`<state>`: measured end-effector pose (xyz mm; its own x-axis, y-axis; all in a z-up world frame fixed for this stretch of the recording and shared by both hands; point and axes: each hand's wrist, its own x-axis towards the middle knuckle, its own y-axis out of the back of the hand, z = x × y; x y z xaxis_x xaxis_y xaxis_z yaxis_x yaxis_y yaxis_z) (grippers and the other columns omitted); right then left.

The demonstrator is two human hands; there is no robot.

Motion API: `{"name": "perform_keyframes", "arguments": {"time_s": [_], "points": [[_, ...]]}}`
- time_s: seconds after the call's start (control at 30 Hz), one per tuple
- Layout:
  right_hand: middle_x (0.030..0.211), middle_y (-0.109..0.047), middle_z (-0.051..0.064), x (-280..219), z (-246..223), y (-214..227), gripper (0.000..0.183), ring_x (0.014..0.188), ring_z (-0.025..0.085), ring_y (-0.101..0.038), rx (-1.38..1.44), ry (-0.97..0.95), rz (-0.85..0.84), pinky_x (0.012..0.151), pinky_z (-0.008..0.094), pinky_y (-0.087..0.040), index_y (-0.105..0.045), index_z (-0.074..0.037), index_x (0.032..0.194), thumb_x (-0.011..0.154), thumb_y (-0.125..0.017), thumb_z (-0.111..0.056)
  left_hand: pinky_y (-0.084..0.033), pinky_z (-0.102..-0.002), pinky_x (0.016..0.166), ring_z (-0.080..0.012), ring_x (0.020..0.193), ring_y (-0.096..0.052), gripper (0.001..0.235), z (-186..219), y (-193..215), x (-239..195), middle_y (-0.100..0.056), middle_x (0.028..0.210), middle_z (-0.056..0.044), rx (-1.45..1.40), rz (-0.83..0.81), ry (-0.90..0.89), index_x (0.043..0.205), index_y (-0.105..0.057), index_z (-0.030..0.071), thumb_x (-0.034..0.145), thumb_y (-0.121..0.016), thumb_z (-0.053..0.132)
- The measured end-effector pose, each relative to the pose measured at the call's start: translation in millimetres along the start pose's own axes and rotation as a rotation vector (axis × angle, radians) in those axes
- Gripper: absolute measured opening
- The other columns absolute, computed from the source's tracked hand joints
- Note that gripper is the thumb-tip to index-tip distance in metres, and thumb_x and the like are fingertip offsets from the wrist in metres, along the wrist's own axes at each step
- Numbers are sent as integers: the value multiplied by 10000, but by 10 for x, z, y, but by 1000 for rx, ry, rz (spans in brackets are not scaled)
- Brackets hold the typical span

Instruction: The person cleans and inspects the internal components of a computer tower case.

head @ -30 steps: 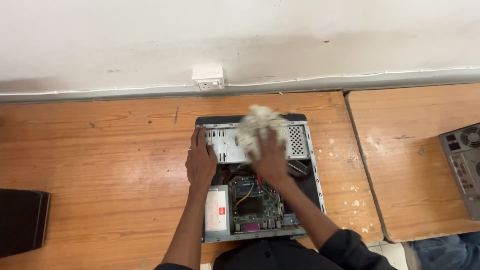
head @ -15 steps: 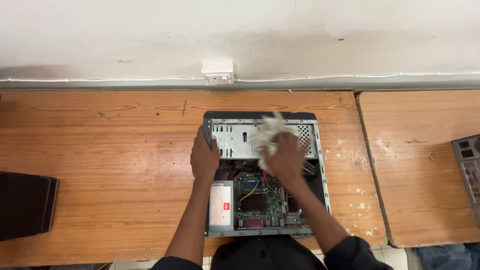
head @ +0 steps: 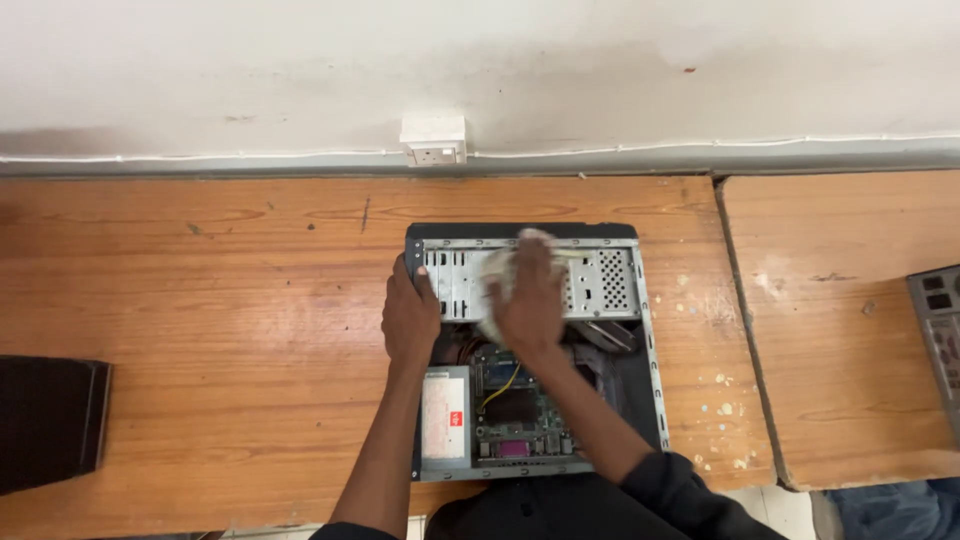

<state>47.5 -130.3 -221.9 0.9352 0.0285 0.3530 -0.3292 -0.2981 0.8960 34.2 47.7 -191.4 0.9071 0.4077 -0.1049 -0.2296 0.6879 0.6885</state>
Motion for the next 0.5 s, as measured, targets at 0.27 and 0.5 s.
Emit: {"name": "perform_keyframes", "arguments": {"time_s": [0.27,0.5], "points": [[1595,-425,219,148,-573,8,547,1499,362,-372,263,377,-112,1213,608,-274,-491,-7,1492,1021,-528,-282,-525,-571,844,-462,1047,-657,503,55,21,8,-642,1238,-244,29,-38,53,1479,-420,128,1055,-402,396],[1638,-381,81,57,556,235,567,1508,261,-380,-58,370,-106,1213,645,-200,-411,-81,1542,984,-492,-144,-526,-582,801,-469,979,-672,483,-18,1,17,-682,1148,-252,28,-22,-25,1467,-420,101,1059,-420,359]]}}
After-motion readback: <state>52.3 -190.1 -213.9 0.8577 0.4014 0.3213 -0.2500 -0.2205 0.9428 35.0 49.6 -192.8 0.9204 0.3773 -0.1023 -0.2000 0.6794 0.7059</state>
